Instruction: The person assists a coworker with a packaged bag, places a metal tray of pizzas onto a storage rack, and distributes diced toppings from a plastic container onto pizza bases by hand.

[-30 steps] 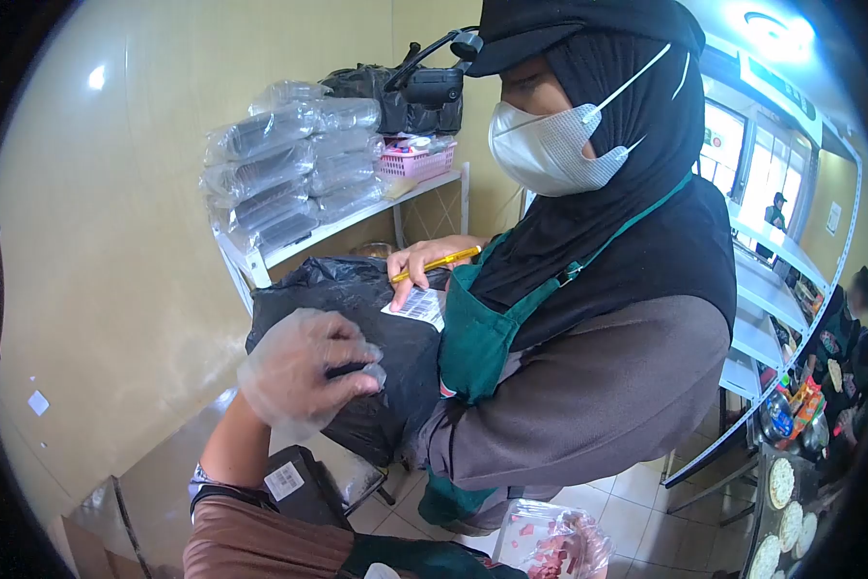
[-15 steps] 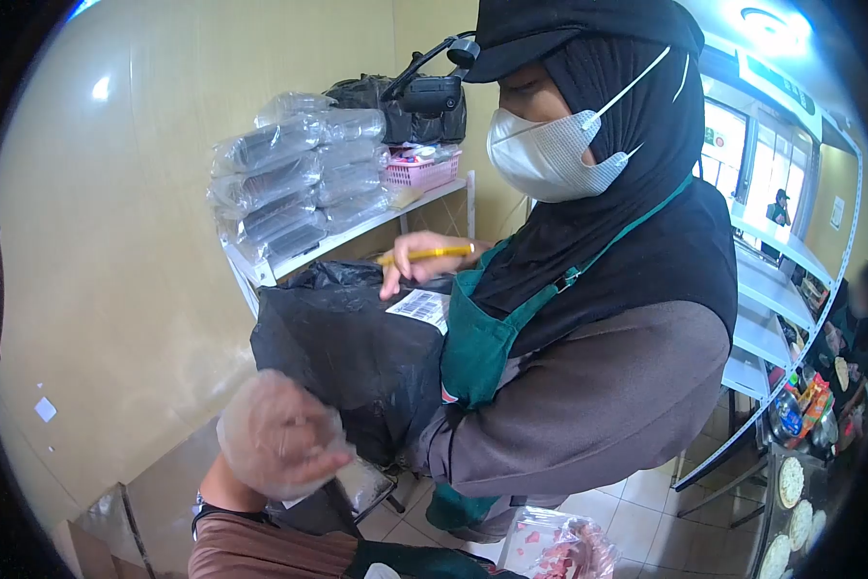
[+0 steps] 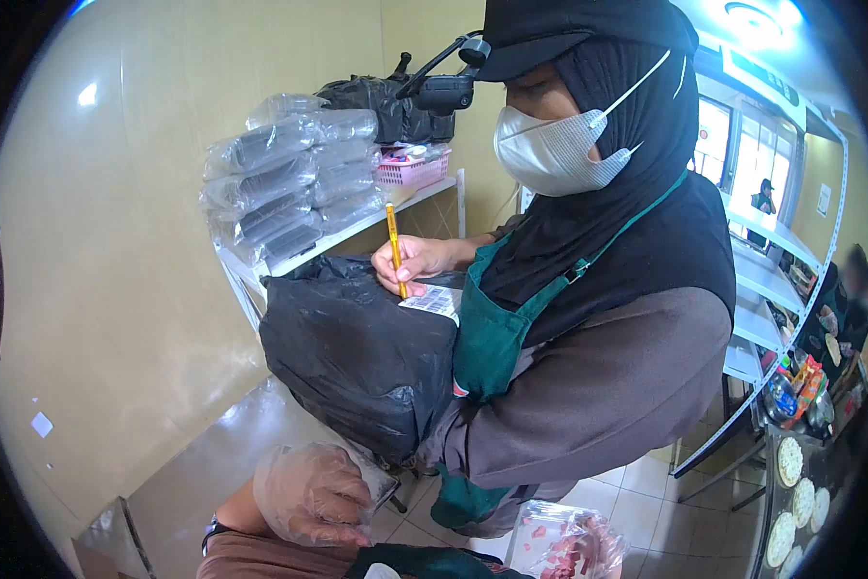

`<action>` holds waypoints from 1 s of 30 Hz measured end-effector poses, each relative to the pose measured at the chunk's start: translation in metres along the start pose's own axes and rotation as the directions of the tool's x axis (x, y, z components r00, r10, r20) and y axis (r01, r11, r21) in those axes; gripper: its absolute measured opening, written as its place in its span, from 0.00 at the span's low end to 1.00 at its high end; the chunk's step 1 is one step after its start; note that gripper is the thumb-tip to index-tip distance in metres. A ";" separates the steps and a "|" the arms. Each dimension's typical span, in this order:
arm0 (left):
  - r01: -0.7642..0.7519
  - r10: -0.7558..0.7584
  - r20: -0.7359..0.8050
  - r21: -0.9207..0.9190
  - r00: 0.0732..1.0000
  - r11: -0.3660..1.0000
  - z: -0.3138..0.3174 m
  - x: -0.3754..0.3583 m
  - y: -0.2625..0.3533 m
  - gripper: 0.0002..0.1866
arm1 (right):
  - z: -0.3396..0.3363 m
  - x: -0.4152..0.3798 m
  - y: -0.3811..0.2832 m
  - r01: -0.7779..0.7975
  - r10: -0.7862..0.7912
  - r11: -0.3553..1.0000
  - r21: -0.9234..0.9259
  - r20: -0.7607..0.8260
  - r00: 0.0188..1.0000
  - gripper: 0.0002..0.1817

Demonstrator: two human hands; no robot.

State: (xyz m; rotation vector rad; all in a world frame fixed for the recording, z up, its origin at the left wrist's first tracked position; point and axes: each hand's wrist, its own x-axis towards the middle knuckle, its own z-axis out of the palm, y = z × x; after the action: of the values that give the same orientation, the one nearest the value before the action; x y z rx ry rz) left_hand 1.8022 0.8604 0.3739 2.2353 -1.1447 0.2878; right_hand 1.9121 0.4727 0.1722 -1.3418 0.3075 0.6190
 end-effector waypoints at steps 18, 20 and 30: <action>0.028 -0.028 -0.060 -0.008 0.998 1.000 -0.004 0.007 0.005 0.14 | -0.014 0.019 0.013 -0.063 0.065 0.996 -0.063 0.033 0.997 0.31; 0.067 -0.066 -0.035 0.033 0.997 0.997 -0.005 0.013 0.007 0.12 | -0.019 0.025 0.015 -0.010 0.009 1.000 0.013 0.042 0.999 0.29; -0.133 0.133 0.000 -0.015 0.991 0.991 0.002 0.033 -0.001 0.10 | -0.008 0.019 -0.022 0.066 -0.087 0.965 0.255 0.073 0.994 0.23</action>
State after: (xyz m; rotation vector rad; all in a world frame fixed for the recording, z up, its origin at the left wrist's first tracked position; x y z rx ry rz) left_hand 1.8225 0.8373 0.3864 2.1502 -1.2946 0.3302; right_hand 1.9416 0.4671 0.1781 -1.0755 0.2559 0.5502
